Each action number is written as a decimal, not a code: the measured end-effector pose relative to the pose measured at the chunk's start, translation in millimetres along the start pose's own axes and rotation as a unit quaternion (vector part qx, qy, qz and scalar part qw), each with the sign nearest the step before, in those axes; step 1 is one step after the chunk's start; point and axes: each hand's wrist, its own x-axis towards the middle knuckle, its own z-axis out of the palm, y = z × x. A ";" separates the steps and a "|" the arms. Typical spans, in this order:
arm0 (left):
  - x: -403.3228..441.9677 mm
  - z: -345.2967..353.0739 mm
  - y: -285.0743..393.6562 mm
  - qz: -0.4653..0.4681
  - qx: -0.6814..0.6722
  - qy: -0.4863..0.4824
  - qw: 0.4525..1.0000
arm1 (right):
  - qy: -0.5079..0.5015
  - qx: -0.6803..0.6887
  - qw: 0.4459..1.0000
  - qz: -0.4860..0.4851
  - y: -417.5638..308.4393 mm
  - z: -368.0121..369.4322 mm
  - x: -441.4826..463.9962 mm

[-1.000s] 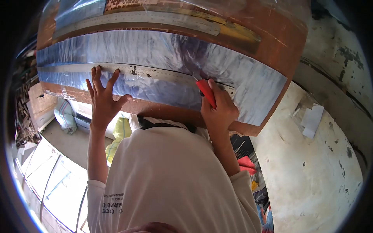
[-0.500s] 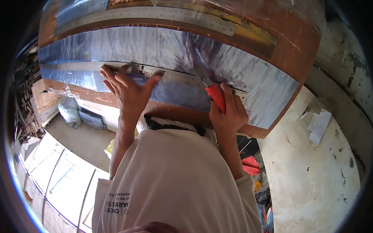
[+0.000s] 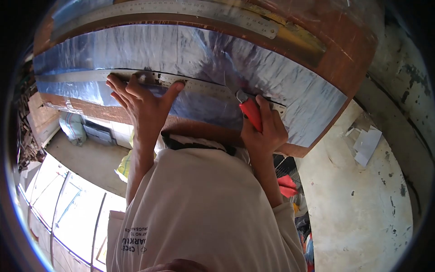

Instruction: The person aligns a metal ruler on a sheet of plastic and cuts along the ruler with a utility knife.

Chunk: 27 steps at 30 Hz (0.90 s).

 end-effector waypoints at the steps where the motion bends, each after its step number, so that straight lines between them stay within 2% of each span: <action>1: -0.2 -0.4 0.0 -0.004 -0.001 -0.003 1.000 | -0.001 -0.001 1.000 -0.001 -0.6 -0.5 0.9; 9: -6.5 2.0 9.3 -0.023 -0.023 -0.002 0.999 | -0.030 0.009 0.998 0.063 -10.4 -6.4 6.1; 13: -4.3 5.8 16.2 -0.048 -0.082 0.022 0.995 | -0.035 0.007 0.999 0.039 -8.1 -5.2 6.0; 16: -2.5 5.5 17.1 -0.046 -0.081 0.038 0.995 | -0.053 0.013 0.997 0.060 -9.2 -9.2 7.6; 18: -3.7 5.4 16.9 -0.062 -0.086 0.048 0.993 | -0.103 0.004 0.993 0.061 -11.4 -15.5 13.9; 19: -3.5 5.1 16.8 -0.065 -0.086 0.039 0.993 | -0.108 0.005 0.993 0.051 -16.7 -21.1 21.8; 21: -3.4 4.5 16.7 -0.067 -0.084 0.033 0.994 | -0.224 0.070 0.972 0.006 -34.0 -36.1 43.8; 22: -3.6 4.4 16.3 -0.073 -0.085 0.034 0.993 | -0.228 0.068 0.971 0.001 -40.3 -36.6 53.9; 24: -3.7 4.5 16.8 -0.063 -0.087 0.046 0.993 | -0.327 0.102 0.929 -0.143 -51.7 -31.9 74.3; 25: -3.1 3.6 17.4 -0.066 -0.089 0.048 0.993 | -0.380 0.100 0.905 -0.162 -57.2 -31.0 83.0; 26: -2.5 2.4 17.9 -0.071 -0.089 0.043 0.993 | -0.381 0.098 0.904 -0.166 -61.2 -29.7 90.9; 27: -1.9 1.3 18.1 -0.077 -0.088 0.038 0.992 | -0.417 0.040 0.884 -0.206 -65.2 -28.3 98.3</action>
